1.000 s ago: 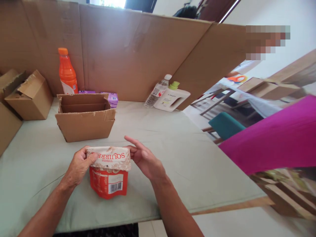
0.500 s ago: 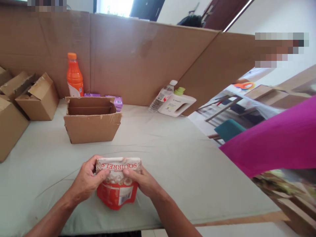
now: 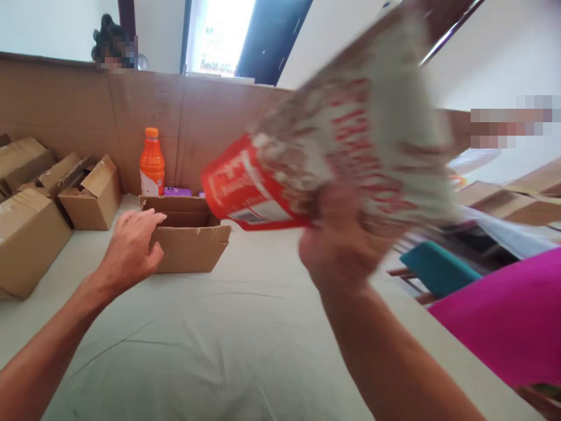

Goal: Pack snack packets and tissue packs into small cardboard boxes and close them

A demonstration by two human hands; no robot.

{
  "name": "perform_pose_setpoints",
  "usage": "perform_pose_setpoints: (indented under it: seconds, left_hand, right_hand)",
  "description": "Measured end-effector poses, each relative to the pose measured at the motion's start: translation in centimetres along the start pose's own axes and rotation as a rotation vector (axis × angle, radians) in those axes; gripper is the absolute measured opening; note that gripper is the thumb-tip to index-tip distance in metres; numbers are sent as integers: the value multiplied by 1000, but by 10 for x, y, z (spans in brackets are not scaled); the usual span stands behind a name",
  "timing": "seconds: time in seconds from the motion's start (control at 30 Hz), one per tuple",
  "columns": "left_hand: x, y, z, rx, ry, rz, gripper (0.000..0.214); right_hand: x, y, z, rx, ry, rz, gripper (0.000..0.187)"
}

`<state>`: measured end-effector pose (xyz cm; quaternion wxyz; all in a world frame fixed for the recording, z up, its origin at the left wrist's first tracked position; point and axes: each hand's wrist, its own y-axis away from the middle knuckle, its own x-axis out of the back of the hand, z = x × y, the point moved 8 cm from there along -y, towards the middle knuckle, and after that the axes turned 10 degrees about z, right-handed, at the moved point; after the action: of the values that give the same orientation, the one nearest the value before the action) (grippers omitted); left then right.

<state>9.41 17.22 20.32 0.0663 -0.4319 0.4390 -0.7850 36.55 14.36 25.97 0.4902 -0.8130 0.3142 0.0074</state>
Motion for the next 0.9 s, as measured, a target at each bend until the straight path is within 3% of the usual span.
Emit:
perform_pose_setpoints:
  seconds: [0.07, 0.17, 0.23, 0.27, 0.37, 0.53, 0.63, 0.77, 0.83, 0.9]
  left_hand:
    - [-11, -2, -13, -7, -66, -29, 34]
    - [-13, 6, -16, -43, -90, -24, 26]
    - [-9, 14, -13, -69, -92, -22, 25]
    - [-8, 17, -11, -81, -85, -25, 25]
    - [-7, 24, -7, -121, -42, -38, 27]
    - [-12, 29, -5, -170, 33, -18, 26]
    - [-8, 31, -6, -155, 77, 36, 27]
    - [-1, 31, -15, -58, 36, 149, 19]
    - [-7, 30, -26, 41, 86, 97, 15]
    - [-18, 28, -36, 133, 214, 9, 15]
  right_hand:
    - [-50, -1, 21, -19, -23, -237, 32]
    - [-115, 22, 59, -82, 168, -863, 26]
    - [-137, 44, 82, -59, 428, -1224, 22]
    - [-144, 53, 91, -32, 539, -1344, 22]
    - [-166, 86, 106, -6, 656, -1574, 26]
    - [-184, 149, 133, -125, 689, -1737, 30]
    - [-182, 168, 146, -180, 688, -1773, 30]
    - [-179, 159, 147, -196, 690, -1741, 22]
    - [-173, 139, 136, -169, 695, -1675, 17]
    - [-159, 110, 120, -120, 708, -1555, 23]
